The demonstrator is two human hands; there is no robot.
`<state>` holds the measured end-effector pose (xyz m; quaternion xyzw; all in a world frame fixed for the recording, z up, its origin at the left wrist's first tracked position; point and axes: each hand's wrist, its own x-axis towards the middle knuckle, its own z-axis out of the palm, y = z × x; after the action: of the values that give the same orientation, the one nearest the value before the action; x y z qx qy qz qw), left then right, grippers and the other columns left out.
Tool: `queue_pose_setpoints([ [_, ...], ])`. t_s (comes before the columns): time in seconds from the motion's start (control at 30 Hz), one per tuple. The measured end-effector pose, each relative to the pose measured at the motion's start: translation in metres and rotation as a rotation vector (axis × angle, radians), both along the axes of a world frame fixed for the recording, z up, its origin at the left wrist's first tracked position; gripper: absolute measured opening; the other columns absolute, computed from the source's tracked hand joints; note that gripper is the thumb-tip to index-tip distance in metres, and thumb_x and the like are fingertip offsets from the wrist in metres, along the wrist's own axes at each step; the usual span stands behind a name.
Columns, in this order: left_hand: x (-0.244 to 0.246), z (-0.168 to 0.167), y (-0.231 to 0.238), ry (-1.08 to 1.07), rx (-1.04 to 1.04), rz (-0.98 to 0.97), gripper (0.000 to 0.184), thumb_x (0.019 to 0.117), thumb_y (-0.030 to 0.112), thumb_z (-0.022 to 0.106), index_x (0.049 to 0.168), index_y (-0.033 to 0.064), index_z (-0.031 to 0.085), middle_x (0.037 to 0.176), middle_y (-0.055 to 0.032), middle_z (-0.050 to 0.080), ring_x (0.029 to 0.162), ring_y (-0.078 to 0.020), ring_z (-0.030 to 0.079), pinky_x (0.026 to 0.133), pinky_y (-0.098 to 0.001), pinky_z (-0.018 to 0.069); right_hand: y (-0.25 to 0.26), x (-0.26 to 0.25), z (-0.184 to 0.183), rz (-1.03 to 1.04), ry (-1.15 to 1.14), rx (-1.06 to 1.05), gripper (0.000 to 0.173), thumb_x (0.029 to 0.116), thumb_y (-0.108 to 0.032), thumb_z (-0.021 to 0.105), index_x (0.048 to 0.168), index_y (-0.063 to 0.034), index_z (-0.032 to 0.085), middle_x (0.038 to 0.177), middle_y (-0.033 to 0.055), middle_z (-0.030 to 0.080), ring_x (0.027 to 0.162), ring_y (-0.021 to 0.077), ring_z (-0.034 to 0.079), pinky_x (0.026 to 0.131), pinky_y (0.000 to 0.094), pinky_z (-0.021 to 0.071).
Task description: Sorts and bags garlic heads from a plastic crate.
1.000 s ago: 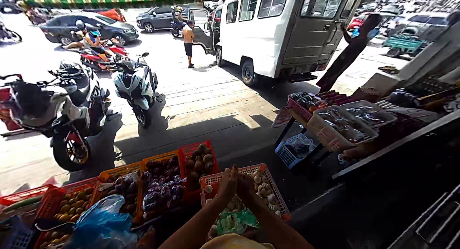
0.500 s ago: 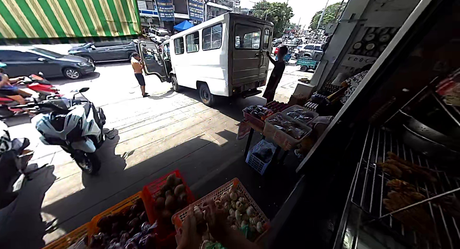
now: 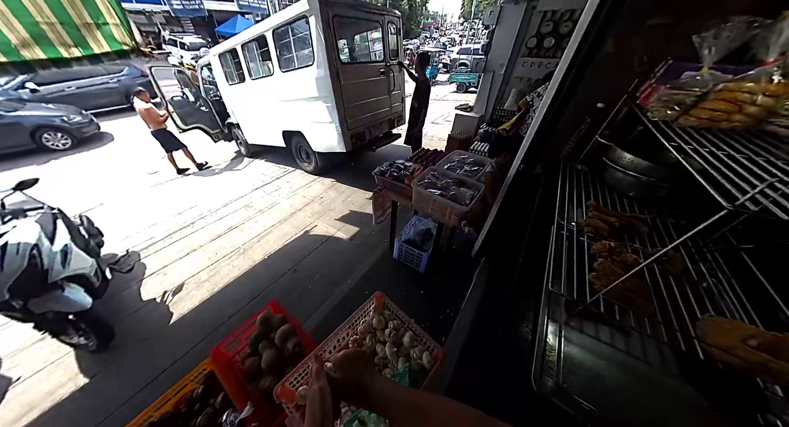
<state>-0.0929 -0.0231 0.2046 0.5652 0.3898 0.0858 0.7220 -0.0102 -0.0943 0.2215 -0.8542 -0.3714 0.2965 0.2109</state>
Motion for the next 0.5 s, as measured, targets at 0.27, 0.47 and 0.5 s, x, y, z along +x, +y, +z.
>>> queue_pose_setpoints([
  [0.27,0.004,-0.007,-0.007,-0.015,-0.100,0.142,0.064,0.1080,0.061,0.018,0.074,0.0145,0.047,0.047,0.0008,0.036,0.034,-0.0108,0.030,0.033,-0.0261,0.0285,0.000,0.000,0.006,0.054,-0.106,0.119,0.053,0.1092,-0.027,0.028,0.094,0.0047,0.068,0.100,0.0232,0.071,0.105,0.0377,0.069,0.088,0.0571,0.0526],
  [0.47,0.011,-0.002,-0.006,0.015,-0.167,0.237,0.052,0.1117,0.041,0.027,0.073,0.0134,0.047,0.049,0.0007,0.042,0.036,-0.0100,0.036,0.036,-0.0256,0.0325,-0.005,0.003,-0.021,0.002,-0.056,0.337,0.046,0.1104,-0.025,0.036,0.106,0.0069,0.068,0.103,0.0247,0.072,0.104,0.0381,0.070,0.092,0.0545,0.0531],
  [0.5,0.014,-0.005,-0.006,-0.006,-0.174,0.260,0.051,0.1118,0.040,0.026,0.074,0.0135,0.048,0.049,0.0008,0.043,0.036,-0.0099,0.037,0.036,-0.0255,0.0333,-0.007,0.003,-0.023,-0.008,-0.020,0.351,0.045,0.1110,-0.026,0.035,0.110,0.0066,0.067,0.106,0.0251,0.070,0.105,0.0381,0.069,0.094,0.0542,0.0516],
])
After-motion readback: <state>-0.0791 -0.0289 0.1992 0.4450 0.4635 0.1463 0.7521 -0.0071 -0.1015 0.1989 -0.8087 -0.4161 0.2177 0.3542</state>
